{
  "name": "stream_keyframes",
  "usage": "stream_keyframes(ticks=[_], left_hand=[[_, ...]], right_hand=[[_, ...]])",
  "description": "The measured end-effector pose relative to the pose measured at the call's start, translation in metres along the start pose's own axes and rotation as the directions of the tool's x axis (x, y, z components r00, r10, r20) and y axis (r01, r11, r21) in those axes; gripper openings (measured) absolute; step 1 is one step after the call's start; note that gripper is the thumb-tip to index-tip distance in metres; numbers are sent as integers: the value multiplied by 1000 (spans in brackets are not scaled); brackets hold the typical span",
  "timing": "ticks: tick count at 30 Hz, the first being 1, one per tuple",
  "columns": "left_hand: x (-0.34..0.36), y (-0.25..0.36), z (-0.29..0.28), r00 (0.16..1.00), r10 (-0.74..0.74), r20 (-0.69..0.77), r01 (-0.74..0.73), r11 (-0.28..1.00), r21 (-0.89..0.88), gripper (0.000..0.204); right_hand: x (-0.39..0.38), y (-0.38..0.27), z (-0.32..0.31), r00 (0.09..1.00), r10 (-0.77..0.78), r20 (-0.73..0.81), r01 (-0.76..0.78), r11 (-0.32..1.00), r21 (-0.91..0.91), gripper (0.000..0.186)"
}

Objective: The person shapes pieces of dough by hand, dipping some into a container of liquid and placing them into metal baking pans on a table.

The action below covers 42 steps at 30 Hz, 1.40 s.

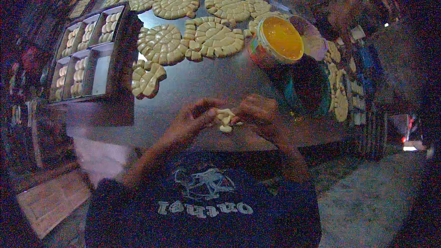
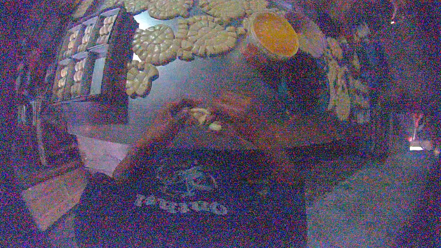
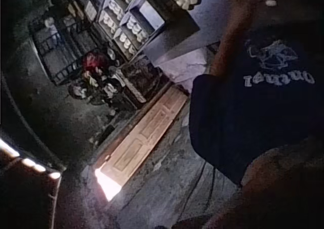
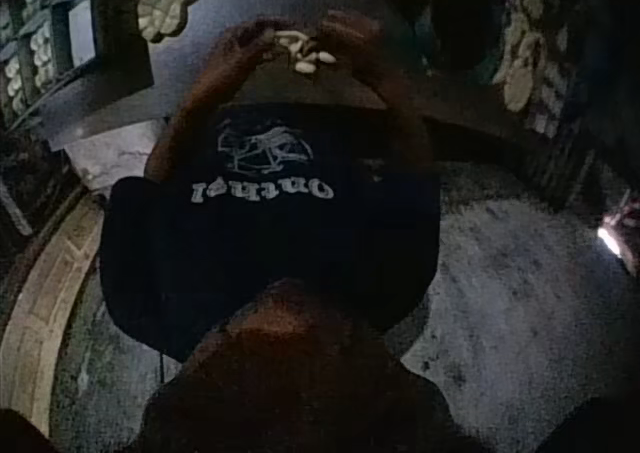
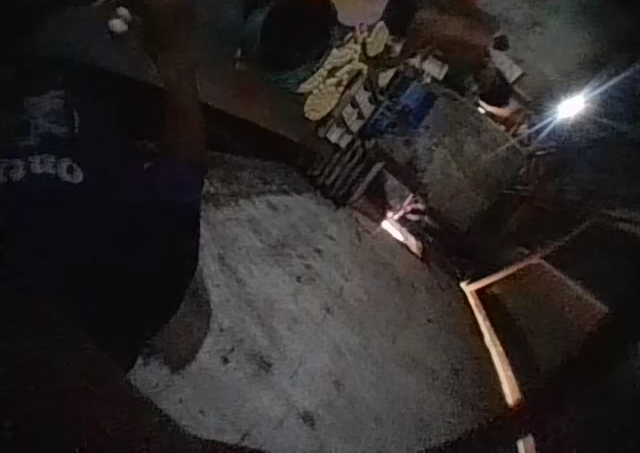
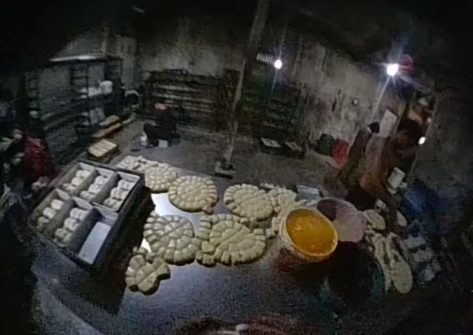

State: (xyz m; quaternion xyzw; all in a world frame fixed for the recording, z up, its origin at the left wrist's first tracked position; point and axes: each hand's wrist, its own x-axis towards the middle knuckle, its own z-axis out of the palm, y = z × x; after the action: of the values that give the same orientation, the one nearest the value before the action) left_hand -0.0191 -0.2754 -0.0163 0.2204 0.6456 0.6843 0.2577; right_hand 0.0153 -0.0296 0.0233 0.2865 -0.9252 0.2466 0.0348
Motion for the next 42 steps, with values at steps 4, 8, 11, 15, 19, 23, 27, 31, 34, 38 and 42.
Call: stream_keyframes(ticks=[4, 8, 11, 15, 19, 23, 27, 31, 34, 38, 42], left_hand=[[12, -51, -7, 954, -273, 120, 291, 768, -570, 29], [12, -61, 1, 947, -296, 122, 256, 469, -846, 28], [6, -33, -4, 935, -345, 78, 236, 444, -864, 27], [1, -36, -7, 937, -340, 78, 225, 418, -880, 30], [7, -39, -14, 973, -201, 110, 199, 501, -842, 34], [10, -46, -17, 978, -170, 121, 194, 526, -828, 35], [9, -18, -7, 986, -162, 36, 139, 691, -709, 33], [8, -20, 6, 952, -232, -197, 141, 911, -388, 35], [9, -50, 6, 938, -323, -126, 127, 660, -740, 34], [11, -42, -2, 938, -346, -3, 216, 594, -775, 32], [9, -44, 2, 951, -308, -8, 212, 673, -709, 31]], right_hand=[[11, -16, 12, 984, -67, -162, 64, 998, -28, 33], [30, -35, 50, 920, -52, -388, -23, 983, -185, 39], [36, -62, 68, 870, 110, -481, -203, 968, -146, 39], [36, -75, 72, 880, 125, -458, -221, 962, -163, 32], [45, -91, 71, 580, 683, -445, -516, 730, 448, 24], [48, -83, 63, 400, 906, -134, -528, 348, 774, 21], [40, -79, 68, 378, 911, -167, -503, 353, 789, 17], [18, -58, 97, 590, 642, -490, -422, 762, 491, 21], [27, -69, 86, 730, 461, -505, -359, 887, 291, 27], [20, -69, 85, 838, 261, -479, -237, 965, 113, 33], [15, -55, 76, 903, 48, -427, -137, 974, -182, 40]])
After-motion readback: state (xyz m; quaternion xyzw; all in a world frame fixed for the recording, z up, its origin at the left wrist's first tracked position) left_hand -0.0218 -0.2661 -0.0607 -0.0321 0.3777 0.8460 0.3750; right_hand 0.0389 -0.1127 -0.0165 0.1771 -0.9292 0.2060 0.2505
